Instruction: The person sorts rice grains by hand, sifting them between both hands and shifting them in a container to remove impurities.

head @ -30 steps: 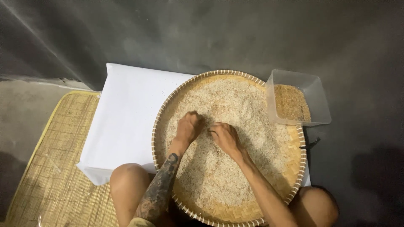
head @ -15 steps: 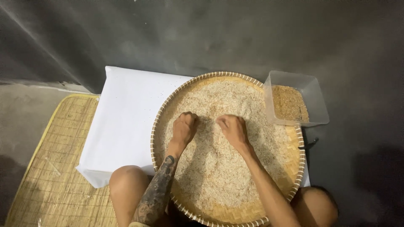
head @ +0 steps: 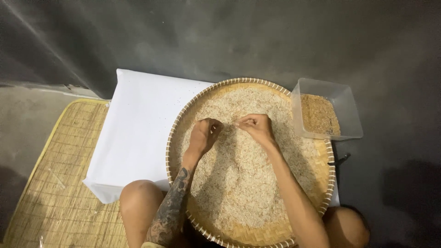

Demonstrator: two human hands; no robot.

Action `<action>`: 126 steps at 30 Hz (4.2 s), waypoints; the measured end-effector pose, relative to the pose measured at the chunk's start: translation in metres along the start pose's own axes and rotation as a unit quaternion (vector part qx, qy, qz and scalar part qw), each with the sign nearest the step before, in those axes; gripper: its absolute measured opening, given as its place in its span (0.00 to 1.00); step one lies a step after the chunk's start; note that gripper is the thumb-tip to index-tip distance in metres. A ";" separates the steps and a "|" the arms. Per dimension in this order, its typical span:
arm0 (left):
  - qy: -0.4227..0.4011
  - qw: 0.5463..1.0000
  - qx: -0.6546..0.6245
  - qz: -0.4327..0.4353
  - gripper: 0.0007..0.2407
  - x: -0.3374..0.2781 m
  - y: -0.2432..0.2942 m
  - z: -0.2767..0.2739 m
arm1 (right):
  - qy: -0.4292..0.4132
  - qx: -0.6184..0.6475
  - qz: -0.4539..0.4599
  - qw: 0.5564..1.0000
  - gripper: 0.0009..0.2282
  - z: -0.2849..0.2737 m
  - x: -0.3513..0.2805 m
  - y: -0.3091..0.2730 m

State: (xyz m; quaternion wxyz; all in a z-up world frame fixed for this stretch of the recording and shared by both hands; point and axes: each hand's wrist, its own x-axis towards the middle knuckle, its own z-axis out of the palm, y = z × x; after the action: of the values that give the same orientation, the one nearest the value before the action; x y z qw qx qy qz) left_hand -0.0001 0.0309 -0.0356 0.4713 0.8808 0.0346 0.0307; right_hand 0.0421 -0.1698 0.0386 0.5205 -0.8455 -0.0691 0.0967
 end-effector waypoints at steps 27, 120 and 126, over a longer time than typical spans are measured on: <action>-0.057 0.968 -0.221 0.103 0.05 -0.029 0.065 0.000 | -0.098 0.280 0.168 0.940 0.20 -0.019 -0.052 0.057; -0.093 0.985 0.131 0.057 0.13 -0.097 0.086 -0.077 | -0.067 -0.307 -0.153 0.937 0.39 -0.113 -0.141 0.113; 0.041 0.978 0.122 0.164 0.12 -0.101 0.051 -0.073 | -0.134 -0.276 -0.275 0.911 0.39 -0.031 -0.180 0.071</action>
State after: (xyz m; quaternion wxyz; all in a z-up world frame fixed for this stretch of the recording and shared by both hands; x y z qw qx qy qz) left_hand -0.1057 0.0537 0.0447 0.3472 0.9233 -0.0871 0.1393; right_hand -0.1240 -0.2680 0.0051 0.2581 -0.8823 -0.3916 0.0393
